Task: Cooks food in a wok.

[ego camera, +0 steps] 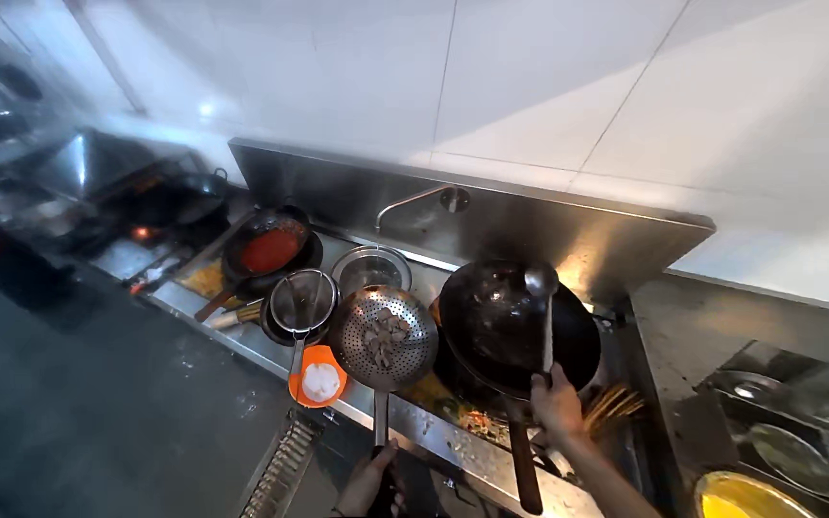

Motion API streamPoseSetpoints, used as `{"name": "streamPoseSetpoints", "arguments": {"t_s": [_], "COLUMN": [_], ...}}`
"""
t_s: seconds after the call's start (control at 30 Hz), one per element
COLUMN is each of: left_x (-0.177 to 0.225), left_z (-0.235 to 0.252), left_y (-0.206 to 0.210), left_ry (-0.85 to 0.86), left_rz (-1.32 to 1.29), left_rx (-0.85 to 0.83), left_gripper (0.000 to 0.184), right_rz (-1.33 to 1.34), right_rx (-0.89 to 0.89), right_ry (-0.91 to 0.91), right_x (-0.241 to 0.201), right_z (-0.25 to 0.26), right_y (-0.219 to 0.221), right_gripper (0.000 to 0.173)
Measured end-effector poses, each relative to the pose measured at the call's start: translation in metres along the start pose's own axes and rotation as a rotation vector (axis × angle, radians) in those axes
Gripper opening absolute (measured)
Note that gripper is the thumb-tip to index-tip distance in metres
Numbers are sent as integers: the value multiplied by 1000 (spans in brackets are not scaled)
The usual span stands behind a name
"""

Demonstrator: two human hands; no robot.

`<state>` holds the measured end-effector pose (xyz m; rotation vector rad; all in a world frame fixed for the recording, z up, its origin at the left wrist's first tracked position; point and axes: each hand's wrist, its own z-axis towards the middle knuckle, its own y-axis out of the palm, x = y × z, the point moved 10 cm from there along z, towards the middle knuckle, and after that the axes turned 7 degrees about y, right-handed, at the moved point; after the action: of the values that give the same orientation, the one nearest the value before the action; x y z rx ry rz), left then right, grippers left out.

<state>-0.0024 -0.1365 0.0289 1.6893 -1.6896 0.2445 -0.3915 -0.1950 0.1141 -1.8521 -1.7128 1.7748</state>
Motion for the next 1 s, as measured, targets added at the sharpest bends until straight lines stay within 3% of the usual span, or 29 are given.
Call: {"name": "streamPoseSetpoints", "arguments": {"t_s": [0.1, 0.17, 0.2, 0.27, 0.4, 0.47, 0.57, 0.67, 0.87, 1.0], "left_x": [15, 30, 35, 41, 33, 18, 2, 4, 4, -3], "left_z": [-3, 2, 3, 1, -5, -5, -9, -10, -20, -17], "left_y": [-7, -18, -24, -33, -27, -10, 7, 9, 4, 3], "left_ry": [100, 174, 173, 129, 81, 66, 25, 56, 89, 110], "left_rz": [195, 297, 343, 417, 412, 304, 128, 59, -112, -163], "left_rx": [135, 205, 220, 232, 180, 77, -7, -5, -25, -36], "left_gripper": [62, 72, 75, 77, 77, 69, 49, 42, 38, 35], "right_rz": [18, 428, 601, 675, 137, -188, -500, -552, -562, -652], "right_rx": [-92, -359, -501, -629, -532, -450, -402, -509, -568, -496], "right_ry": [160, 188, 194, 102, -285, -394, -415, -416, -585, -577], "right_x": [28, 4, -19, -62, -90, -80, -59, -48, -40, -23], "right_z": [-21, -33, -41, -54, -78, -92, -118, -140, -187, -158], "right_y": [30, 50, 50, 28, -9, 5, 59, 87, 44, 61], "right_gripper": [36, 22, 25, 39, 56, 58, 62, 63, 63, 65]}}
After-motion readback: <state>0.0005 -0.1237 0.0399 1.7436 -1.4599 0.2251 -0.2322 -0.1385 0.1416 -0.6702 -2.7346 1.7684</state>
